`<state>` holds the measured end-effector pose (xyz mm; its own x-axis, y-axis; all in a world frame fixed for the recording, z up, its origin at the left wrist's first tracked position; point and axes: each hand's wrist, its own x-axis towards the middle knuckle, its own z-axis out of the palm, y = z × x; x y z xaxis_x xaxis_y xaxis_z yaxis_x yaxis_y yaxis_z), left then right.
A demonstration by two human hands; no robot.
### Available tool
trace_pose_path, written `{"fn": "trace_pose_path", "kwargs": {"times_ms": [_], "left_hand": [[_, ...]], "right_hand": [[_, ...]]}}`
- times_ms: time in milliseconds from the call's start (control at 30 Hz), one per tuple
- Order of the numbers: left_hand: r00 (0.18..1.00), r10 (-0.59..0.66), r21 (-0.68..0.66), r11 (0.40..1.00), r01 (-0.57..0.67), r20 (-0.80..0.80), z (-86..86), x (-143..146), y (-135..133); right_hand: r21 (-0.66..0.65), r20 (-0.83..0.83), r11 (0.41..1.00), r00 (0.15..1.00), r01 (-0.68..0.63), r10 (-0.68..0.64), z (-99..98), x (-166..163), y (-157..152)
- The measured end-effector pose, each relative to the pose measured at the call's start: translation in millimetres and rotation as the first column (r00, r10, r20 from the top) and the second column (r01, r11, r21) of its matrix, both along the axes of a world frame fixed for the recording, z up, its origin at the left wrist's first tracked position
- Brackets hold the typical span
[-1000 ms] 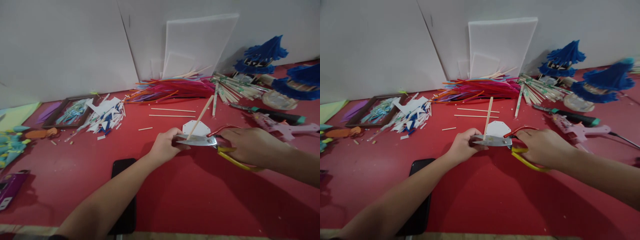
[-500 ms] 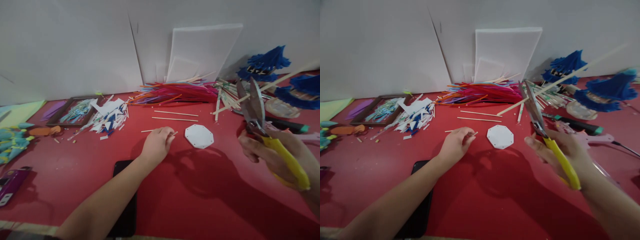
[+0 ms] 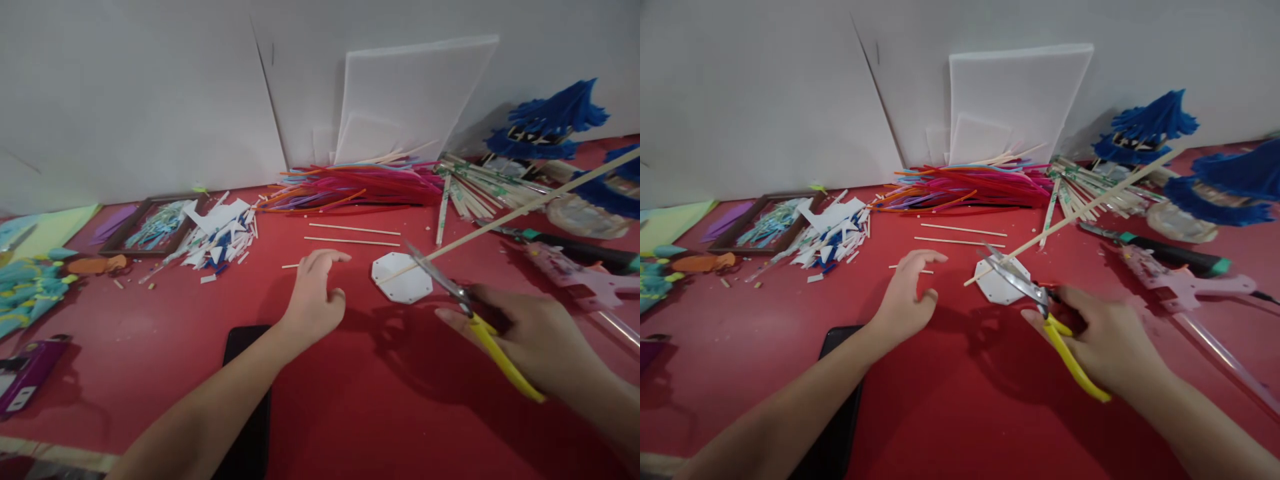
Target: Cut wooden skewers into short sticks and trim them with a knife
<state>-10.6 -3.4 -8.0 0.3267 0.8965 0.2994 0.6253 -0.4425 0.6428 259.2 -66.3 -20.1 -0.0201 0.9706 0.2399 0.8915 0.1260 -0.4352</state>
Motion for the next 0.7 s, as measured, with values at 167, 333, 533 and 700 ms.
{"fn": "trace_pose_path", "kwargs": {"times_ms": [167,333,533,700], "left_hand": [[0.811,-0.104,-0.326,0.88,0.345,0.576,-5.7,5.2,-3.2],[0.796,-0.081,-0.419,0.816,0.398,0.6,0.6,9.6,-8.2],[0.796,-0.127,-0.361,0.841,0.403,0.592,1.3,8.8,-5.1],[0.823,-0.144,-0.35,0.855,0.383,0.55,-0.2,7.1,-2.7]], "right_hand": [[-0.049,-0.039,0.992,0.993,-0.113,0.111,6.0,-13.4,1.0],[-0.011,0.011,0.984,0.984,-0.179,0.179,0.6,-17.9,-1.6],[0.098,0.056,0.972,0.976,-0.215,0.21,0.6,-22.7,-2.4],[0.147,0.115,0.965,0.973,-0.217,0.201,-0.3,-23.8,-0.7]]}}
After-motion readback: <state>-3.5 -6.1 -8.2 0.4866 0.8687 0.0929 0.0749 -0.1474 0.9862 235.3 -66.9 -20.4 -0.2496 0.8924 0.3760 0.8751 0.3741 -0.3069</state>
